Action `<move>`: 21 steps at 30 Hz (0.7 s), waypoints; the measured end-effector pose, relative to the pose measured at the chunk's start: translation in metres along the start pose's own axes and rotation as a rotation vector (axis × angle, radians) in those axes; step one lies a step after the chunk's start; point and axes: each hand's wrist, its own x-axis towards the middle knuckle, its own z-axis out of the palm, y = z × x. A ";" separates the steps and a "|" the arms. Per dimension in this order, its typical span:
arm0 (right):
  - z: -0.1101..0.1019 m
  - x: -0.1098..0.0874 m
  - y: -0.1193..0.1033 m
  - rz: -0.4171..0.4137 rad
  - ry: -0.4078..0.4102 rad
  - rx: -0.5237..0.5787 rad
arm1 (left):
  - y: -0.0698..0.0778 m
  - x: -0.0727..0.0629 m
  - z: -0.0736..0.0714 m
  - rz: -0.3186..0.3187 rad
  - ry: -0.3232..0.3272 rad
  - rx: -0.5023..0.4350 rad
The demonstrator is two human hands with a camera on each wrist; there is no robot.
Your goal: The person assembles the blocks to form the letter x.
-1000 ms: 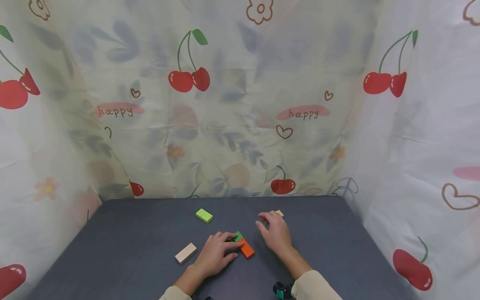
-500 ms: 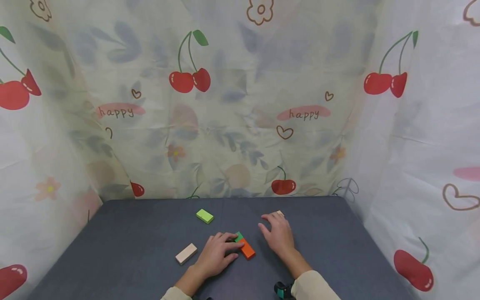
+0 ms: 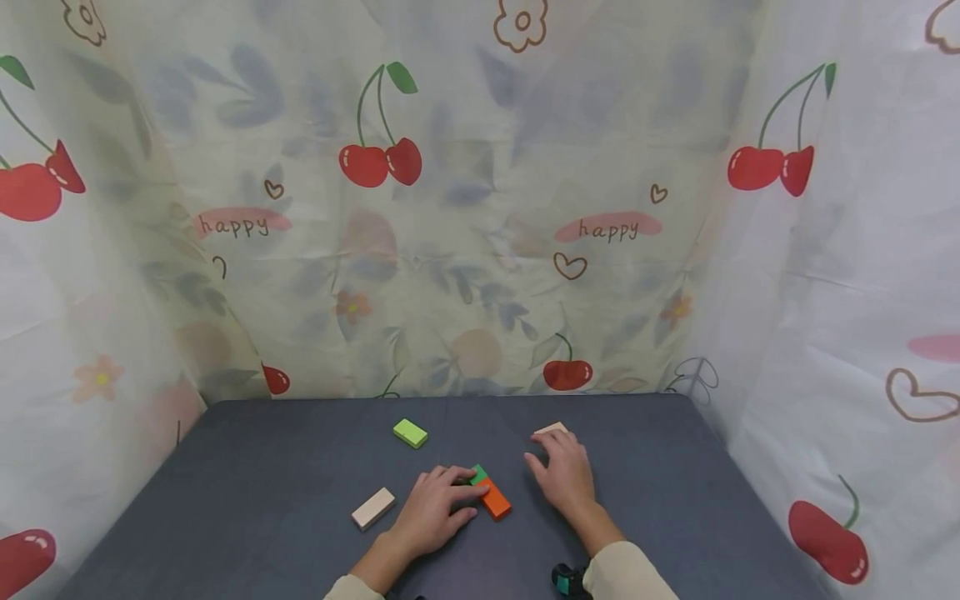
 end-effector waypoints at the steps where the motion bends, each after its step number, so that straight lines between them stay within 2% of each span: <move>1: 0.000 0.000 0.001 0.006 -0.004 -0.008 | 0.000 0.000 0.000 0.000 0.001 -0.001; 10: 0.003 -0.002 0.010 0.037 -0.047 -0.061 | -0.001 0.000 0.001 -0.003 -0.002 -0.018; 21: 0.002 0.000 0.018 0.090 -0.147 -0.108 | -0.001 -0.001 0.000 0.002 0.002 -0.008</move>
